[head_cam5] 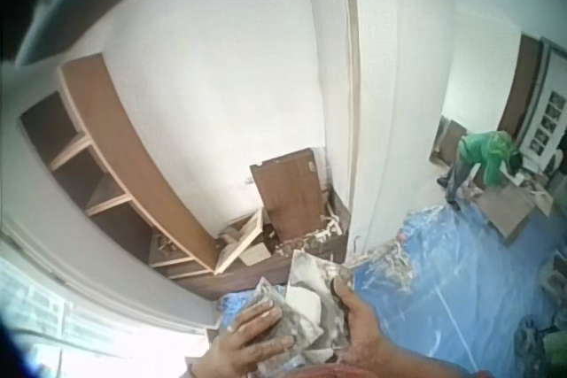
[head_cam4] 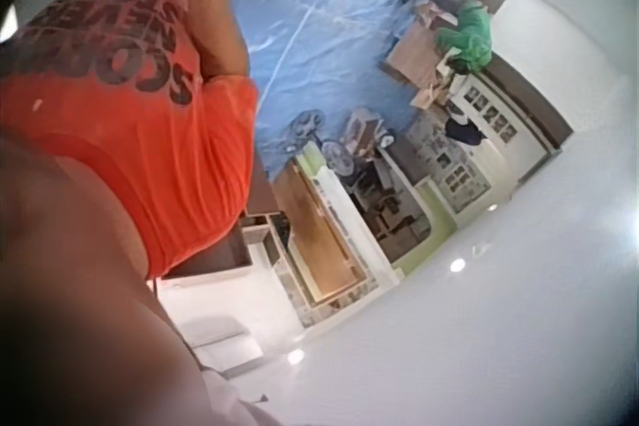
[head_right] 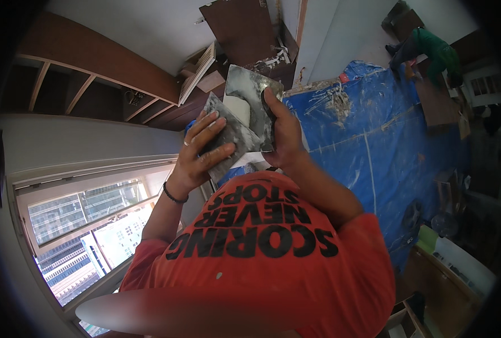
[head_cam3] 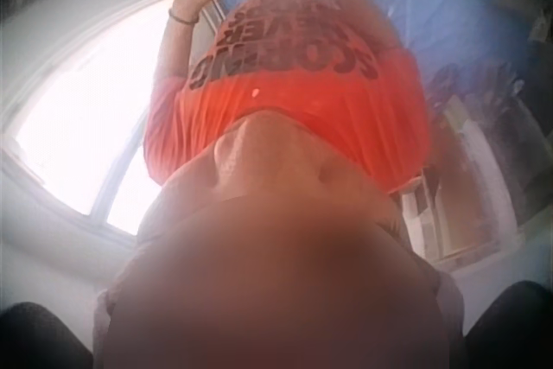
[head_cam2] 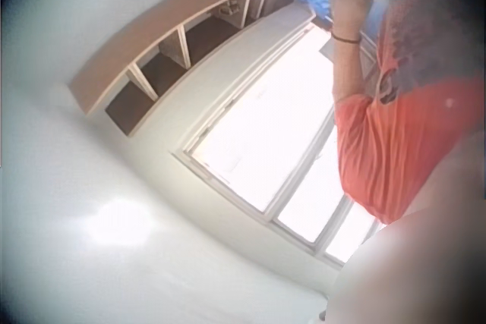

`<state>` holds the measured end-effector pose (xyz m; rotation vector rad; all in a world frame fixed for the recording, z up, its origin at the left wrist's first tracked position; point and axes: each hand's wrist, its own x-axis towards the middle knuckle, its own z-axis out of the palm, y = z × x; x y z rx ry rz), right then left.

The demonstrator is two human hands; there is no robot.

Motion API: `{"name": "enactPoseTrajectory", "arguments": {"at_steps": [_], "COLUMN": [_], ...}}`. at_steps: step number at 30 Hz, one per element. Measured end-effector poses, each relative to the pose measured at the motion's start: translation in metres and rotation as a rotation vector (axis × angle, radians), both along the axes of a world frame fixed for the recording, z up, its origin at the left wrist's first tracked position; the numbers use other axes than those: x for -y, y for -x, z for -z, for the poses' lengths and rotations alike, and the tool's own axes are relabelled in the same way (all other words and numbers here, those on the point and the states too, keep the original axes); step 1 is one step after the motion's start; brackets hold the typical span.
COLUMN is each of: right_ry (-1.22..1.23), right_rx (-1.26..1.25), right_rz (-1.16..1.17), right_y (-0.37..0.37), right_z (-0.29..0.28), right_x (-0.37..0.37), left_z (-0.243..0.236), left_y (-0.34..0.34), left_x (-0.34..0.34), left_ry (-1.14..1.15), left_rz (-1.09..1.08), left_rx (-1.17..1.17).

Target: The person uses a putty knife to scoop joint compound from a hawk and applies it to the ceiling and wall surfaces. The person repeatedly reloads the putty knife and smooths the compound into seams and corners while another person works in the background.

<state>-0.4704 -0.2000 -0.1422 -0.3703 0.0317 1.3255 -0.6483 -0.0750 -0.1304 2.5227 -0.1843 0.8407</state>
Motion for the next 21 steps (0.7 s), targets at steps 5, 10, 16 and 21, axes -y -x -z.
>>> {"name": "enactPoseTrajectory", "arguments": {"at_steps": [5,10,16,21], "right_ry": [0.053,0.172,0.201,0.205], "right_rx": [0.065,0.186,0.237,0.307], "right_rz": [0.099,0.285,0.249,0.267], "right_y": [-0.017,-0.027,-0.030,-0.027], "right_z": [0.008,0.009,0.008,0.008], "right_x": [0.014,0.011,0.011,0.011], "left_z": [0.019,0.014,-0.057,-0.061], "left_y": [0.026,0.020,-0.008,-0.022], "left_x": [-0.051,-0.019,0.002,0.004], "left_ry": [-0.281,1.038,-0.236,-0.341], "left_rz": [-0.183,-0.276,-0.241,-0.209], "left_rx": [-0.196,0.174,-0.144,-0.237]}}
